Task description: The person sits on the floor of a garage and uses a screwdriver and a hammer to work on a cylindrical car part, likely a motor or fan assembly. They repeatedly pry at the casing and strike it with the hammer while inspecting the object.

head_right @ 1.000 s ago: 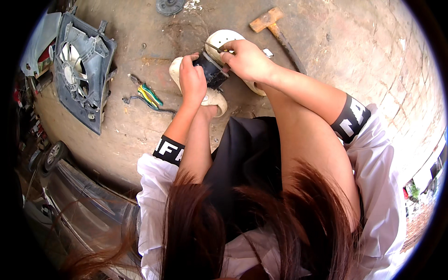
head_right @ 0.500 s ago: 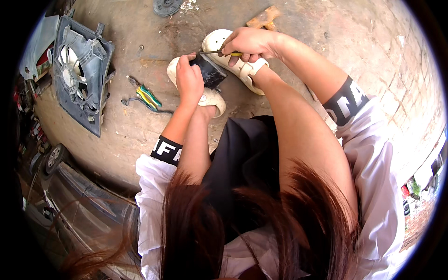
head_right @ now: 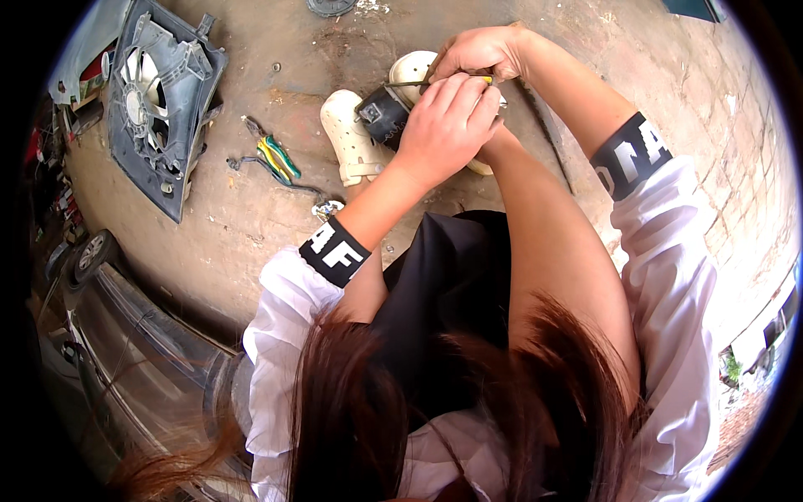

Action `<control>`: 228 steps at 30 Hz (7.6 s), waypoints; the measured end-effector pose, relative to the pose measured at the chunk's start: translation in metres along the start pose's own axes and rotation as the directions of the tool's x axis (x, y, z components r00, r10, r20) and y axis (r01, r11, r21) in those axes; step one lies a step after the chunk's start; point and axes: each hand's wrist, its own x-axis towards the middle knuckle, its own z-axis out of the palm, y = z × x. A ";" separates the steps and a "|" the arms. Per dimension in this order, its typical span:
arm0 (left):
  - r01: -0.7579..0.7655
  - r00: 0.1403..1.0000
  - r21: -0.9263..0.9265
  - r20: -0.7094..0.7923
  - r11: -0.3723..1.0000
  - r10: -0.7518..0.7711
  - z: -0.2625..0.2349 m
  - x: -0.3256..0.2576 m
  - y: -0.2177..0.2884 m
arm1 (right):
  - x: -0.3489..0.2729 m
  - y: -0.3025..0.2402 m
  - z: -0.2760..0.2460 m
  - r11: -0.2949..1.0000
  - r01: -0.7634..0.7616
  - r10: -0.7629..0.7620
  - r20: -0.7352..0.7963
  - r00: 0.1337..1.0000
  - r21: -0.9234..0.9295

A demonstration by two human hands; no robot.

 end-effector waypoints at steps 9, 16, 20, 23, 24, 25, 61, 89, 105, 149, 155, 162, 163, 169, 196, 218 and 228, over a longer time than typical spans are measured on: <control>0.037 0.995 0.071 -0.095 0.997 -0.030 0.018 0.022 -0.013 | 0.012 0.024 -0.034 0.992 0.122 -0.123 -0.103 0.987 -0.011; 0.009 0.993 0.083 -0.118 0.997 0.001 0.017 0.026 -0.015 | 0.020 0.045 -0.032 0.951 0.280 -0.282 0.000 0.959 0.135; 0.083 0.995 0.035 -0.061 0.996 -0.081 0.019 0.015 -0.015 | 0.010 0.005 -0.001 0.987 0.126 -0.132 0.056 0.990 0.104; 0.049 0.997 0.085 -0.066 0.995 -0.043 0.015 0.015 -0.018 | 0.009 -0.002 -0.006 0.996 0.086 -0.085 0.088 0.992 -0.005; 0.035 0.997 0.078 -0.077 0.996 -0.029 0.016 0.017 -0.016 | 0.010 0.000 -0.013 0.996 0.068 -0.061 0.119 0.991 -0.056; 0.031 0.996 0.079 -0.088 0.996 -0.024 0.012 0.020 -0.015 | 0.007 -0.001 -0.012 0.992 0.104 -0.102 0.035 0.994 -0.077; 0.241 0.971 0.129 -0.017 0.962 -0.240 0.014 0.028 -0.025 | -0.033 0.081 -0.052 0.893 0.209 -0.449 -0.802 0.394 -0.397; 0.208 0.975 -0.004 0.081 0.978 -0.207 0.007 0.014 -0.018 | -0.072 0.153 -0.043 0.908 0.183 -0.417 -0.769 0.484 -0.377; 0.096 0.995 0.102 0.018 0.990 -0.099 0.012 0.013 -0.017 | -0.037 0.179 -0.027 0.925 0.381 -0.157 -0.915 0.373 -0.003; 0.199 0.979 0.021 -0.056 0.980 -0.198 -0.002 -0.001 -0.032 | -0.161 0.118 0.075 0.667 0.710 -0.580 -0.756 0.304 -0.227; 0.268 0.961 0.023 -0.075 0.963 -0.266 -0.003 -0.004 -0.041 | -0.164 0.125 0.077 0.592 0.754 -0.626 -0.752 0.207 -0.285; 0.210 0.975 -0.010 -0.070 0.978 -0.210 -0.005 -0.008 -0.035 | -0.121 0.130 0.051 0.676 0.546 -0.708 -0.644 0.292 -0.495; 0.224 0.973 -0.031 -0.045 0.974 -0.225 -0.005 -0.005 -0.034 | -0.105 0.135 0.038 0.757 0.448 -0.645 -0.656 0.392 -0.476; 0.227 0.971 -0.015 -0.073 0.974 -0.228 0.000 -0.009 -0.036 | -0.111 0.132 0.045 0.643 0.661 -0.684 -0.677 0.269 -0.387; 0.290 0.953 -0.064 -0.075 0.955 -0.294 -0.001 -0.008 -0.043 | -0.123 0.123 0.043 0.595 0.683 -0.719 -0.661 0.217 -0.424; 0.566 0.539 0.402 0.480 0.720 -0.692 -0.046 -0.043 -0.050 | -0.080 0.200 0.009 0.952 0.256 -0.212 -0.963 0.164 -0.166; 0.737 0.521 0.226 0.410 0.637 -0.749 -0.053 -0.067 -0.059 | -0.074 0.216 0.003 0.890 -0.291 -0.383 -0.922 -0.063 -0.350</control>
